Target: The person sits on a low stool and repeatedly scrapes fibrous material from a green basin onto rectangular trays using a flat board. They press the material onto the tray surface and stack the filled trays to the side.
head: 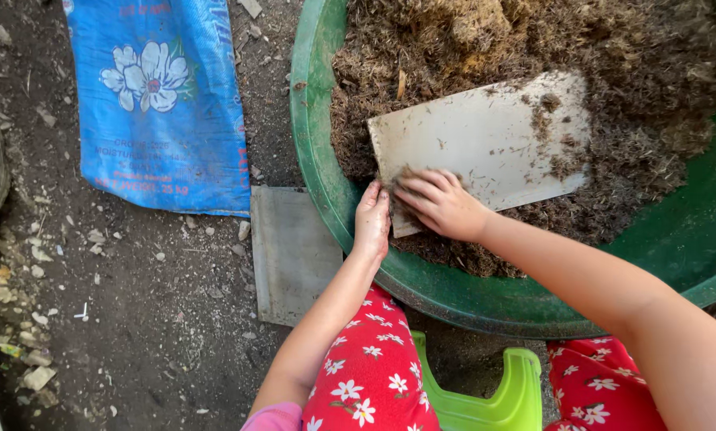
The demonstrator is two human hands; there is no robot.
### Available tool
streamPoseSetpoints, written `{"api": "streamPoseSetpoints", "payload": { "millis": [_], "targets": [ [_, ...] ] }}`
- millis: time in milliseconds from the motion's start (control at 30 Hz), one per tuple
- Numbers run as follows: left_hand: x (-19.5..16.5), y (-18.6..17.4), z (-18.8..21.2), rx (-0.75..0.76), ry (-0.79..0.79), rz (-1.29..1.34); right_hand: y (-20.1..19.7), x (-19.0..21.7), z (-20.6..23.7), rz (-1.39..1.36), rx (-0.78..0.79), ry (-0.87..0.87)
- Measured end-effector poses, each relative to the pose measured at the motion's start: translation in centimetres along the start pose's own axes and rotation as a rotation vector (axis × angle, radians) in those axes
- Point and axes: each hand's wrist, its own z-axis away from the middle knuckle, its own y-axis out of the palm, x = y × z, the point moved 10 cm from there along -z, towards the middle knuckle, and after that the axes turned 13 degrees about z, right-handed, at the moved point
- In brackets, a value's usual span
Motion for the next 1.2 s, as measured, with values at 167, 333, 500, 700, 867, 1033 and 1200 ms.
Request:
{"api": "streamPoseSetpoints", "payload": {
  "millis": [167,333,500,700,867,1033,1200],
  "targets": [
    [-1.3,0.4,0.1,0.019,0.13,-0.116,0.9,-4.5,-7.3,-0.033,-0.089,0.056],
    [-0.7,-0.3,0.2,-0.06,0.068,-0.181,0.3,-7.9,-8.6,0.043,-0.174,0.382],
    [0.6,-0.4,0.9,-0.029,-0.135,0.097,1.0,-2.4,-5.0,-0.01,-0.075,0.233],
    [1.1,0.2,1.3,0.023,-0.257,0.128,0.9,0.8,-0.5,-0.022,-0.005,0.144],
    [2.2,-0.2,1.1,0.01,-0.236,-0.054,1.5,3.4,2.7,-0.056,0.057,-0.044],
    [2.5,-0.4,1.1,0.025,-0.242,-0.181,2.3,4.2,6.5,-0.076,0.121,-0.322],
    [2.1,-1.1,1.0,-0.091,-0.259,-0.265,3.6,1.9,10.8,-0.019,0.263,-0.491]
  ]
}}
